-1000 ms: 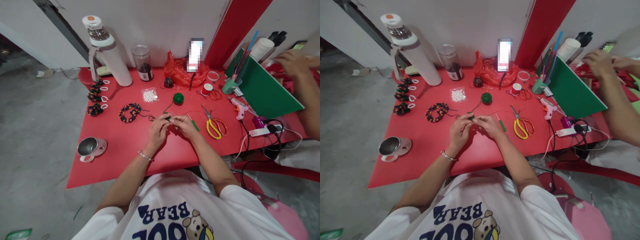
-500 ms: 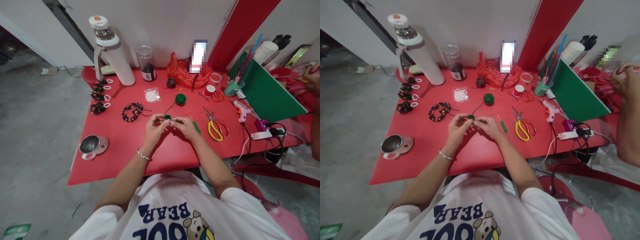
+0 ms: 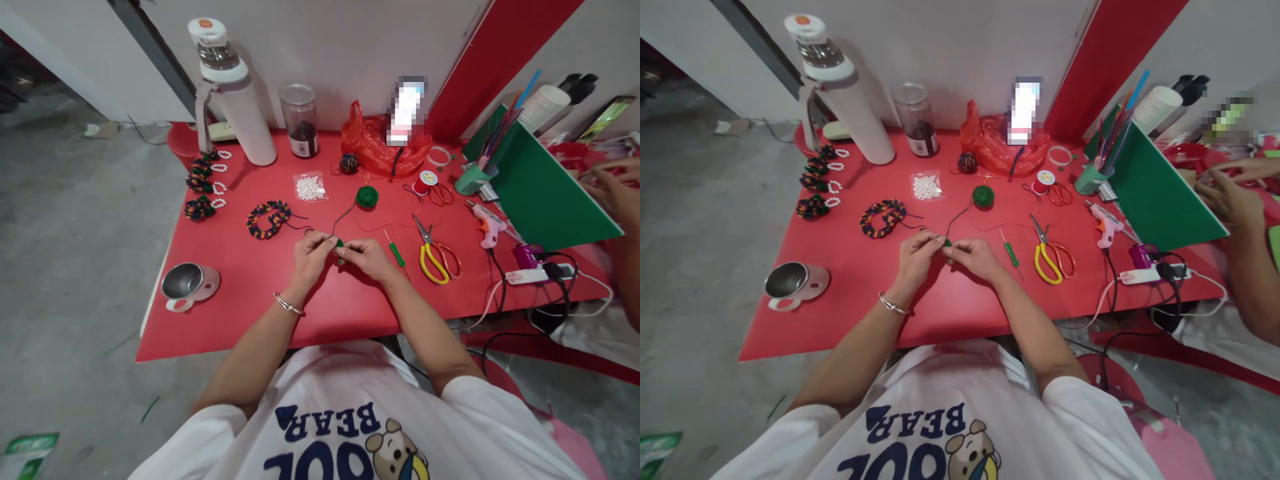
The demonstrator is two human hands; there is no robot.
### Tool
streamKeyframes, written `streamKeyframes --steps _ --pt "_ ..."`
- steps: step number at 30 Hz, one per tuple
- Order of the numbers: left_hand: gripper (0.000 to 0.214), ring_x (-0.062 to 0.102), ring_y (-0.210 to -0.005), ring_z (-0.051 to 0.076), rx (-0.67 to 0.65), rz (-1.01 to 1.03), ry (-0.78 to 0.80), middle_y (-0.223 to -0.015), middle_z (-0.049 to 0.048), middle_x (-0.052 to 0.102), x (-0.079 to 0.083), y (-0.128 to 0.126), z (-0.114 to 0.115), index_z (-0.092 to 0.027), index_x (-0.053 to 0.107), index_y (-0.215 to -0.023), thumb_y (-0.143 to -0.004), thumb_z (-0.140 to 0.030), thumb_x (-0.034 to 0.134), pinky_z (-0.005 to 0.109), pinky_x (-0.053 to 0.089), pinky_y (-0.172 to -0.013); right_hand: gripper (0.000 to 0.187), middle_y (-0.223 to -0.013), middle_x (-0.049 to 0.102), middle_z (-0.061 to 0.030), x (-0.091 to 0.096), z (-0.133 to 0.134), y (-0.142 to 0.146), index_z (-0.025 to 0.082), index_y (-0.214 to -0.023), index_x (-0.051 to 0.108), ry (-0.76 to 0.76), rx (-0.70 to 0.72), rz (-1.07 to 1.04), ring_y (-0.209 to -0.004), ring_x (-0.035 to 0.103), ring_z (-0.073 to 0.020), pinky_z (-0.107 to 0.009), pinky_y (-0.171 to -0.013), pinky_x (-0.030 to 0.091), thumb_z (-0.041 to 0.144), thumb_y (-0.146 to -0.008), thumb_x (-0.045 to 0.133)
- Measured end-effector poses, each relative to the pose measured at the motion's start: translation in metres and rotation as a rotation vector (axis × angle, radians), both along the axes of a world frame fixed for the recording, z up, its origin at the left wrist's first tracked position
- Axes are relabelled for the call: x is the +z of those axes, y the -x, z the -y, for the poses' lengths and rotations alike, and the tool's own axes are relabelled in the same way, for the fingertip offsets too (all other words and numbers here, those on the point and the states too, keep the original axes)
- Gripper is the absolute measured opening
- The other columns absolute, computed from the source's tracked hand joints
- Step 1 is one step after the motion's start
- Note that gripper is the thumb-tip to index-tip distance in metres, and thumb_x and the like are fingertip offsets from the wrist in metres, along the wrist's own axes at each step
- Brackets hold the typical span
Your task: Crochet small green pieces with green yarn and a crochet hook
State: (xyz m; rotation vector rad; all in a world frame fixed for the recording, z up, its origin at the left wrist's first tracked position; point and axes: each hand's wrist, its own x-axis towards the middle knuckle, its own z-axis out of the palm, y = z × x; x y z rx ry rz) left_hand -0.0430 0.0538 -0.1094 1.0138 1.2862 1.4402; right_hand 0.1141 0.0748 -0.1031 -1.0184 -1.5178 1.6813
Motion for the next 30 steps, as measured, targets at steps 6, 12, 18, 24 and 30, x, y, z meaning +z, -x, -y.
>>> streamKeyframes --steps 6,12,18,24,30 --pt "0.038 0.032 -0.035 0.007 -0.163 0.311 0.233 -0.043 -0.0042 0.044 -0.003 0.005 -0.006 -0.02 0.055 -0.055 -0.066 -0.047 0.081 0.022 0.022 -0.037 0.039 -0.064 0.071 -0.003 0.0 0.002 0.001 0.017 -0.068 0.075 0.056 0.083 -0.055 -0.058 0.064 -0.0142 -0.028 -0.059 0.054 0.055 -0.076 0.082" --pt "0.062 0.038 -0.034 0.008 -0.166 0.279 0.238 -0.044 -0.0006 0.05 -0.002 0.009 -0.007 -0.018 0.066 -0.068 -0.079 -0.079 0.063 0.022 0.023 -0.034 0.039 -0.063 0.07 -0.0022 -0.005 0.003 0.003 0.017 -0.067 0.074 0.113 -0.039 -0.103 -0.056 0.062 -0.0124 -0.028 -0.058 0.055 0.055 -0.073 0.084" --pt "0.043 0.041 -0.036 0.007 -0.179 0.329 0.219 -0.05 -0.0042 0.054 0.007 0.007 -0.002 -0.019 0.067 -0.083 -0.066 -0.054 0.085 0.02 0.025 -0.035 0.037 -0.064 0.069 -0.0017 -0.007 0.003 0.003 0.017 -0.07 0.075 0.136 -0.1 -0.11 -0.058 0.061 -0.0119 -0.027 -0.058 0.055 0.052 -0.075 0.084" --pt "0.026 0.045 -0.041 0.007 -0.159 0.327 0.23 -0.056 -0.0029 0.059 0.008 0.003 0.0 -0.019 0.068 -0.078 -0.06 -0.031 0.083 0.02 0.031 -0.038 0.036 -0.063 0.068 -0.0009 -0.007 0.001 0.002 0.018 -0.068 0.073 0.108 -0.092 -0.076 -0.057 0.06 -0.0121 -0.027 -0.059 0.054 0.052 -0.075 0.083" --pt "0.026 0.037 -0.037 0.006 -0.132 0.352 0.285 -0.052 -0.0031 0.057 0.005 0.004 -0.003 -0.019 0.064 -0.069 -0.061 -0.036 0.083 0.019 0.021 -0.035 0.032 -0.064 0.07 -0.0013 -0.003 0.001 0.002 0.019 -0.073 0.076 0.097 -0.097 -0.04 -0.058 0.061 -0.013 -0.028 -0.059 0.052 0.05 -0.075 0.081"
